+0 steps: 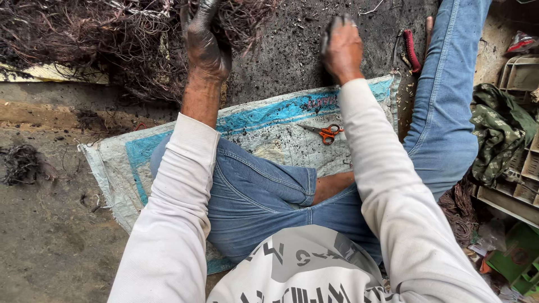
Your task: The person sits on a tarp and repeatedly picks up tangled copper wire, pulls it apart by hand, and places it into a pile. The hands are visibly dirty from handling the material.
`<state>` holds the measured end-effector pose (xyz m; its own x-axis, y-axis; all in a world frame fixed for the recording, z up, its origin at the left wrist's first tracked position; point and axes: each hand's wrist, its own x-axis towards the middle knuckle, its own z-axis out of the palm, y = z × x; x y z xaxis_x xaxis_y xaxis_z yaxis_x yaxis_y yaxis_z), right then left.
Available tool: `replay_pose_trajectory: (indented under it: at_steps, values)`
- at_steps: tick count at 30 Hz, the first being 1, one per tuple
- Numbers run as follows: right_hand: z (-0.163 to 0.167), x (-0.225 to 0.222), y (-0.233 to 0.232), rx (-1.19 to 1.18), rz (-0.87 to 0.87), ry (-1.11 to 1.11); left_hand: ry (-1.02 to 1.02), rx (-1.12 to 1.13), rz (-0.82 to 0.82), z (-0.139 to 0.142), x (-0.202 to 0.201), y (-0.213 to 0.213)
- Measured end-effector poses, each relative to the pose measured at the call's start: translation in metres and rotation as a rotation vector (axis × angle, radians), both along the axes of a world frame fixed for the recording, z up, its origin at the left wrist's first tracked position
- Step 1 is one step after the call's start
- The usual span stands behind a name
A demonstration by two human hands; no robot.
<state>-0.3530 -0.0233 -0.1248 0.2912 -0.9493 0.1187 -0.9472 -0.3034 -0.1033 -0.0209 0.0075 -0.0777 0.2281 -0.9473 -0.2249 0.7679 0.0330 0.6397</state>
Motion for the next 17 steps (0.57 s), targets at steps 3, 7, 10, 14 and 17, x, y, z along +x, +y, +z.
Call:
replay_pose_trajectory:
  at_steps: [3, 7, 10, 14, 17]
  values:
    - [0.020, -0.006, 0.004, 0.165, -0.147, -0.302, -0.032, 0.000, -0.009, 0.015, -0.006, -0.002]
    - [0.083, -0.001, 0.016, 0.176, -0.124, -0.862, 0.119, -0.056, -0.104, 0.038, -0.017, -0.001]
    - [0.139, 0.013, 0.022, 0.226, -0.108, -1.155, 0.197, -0.022, -0.165, 0.036, -0.022, -0.003]
    - [0.197, 0.054, 0.025, 0.170, -0.004, -1.156, 0.219, -0.132, -0.288, 0.009, -0.018, 0.002]
    - [0.227, 0.091, 0.015, 0.153, 0.164, -0.981, 0.329, -0.142, -0.312, -0.033, -0.018, 0.010]
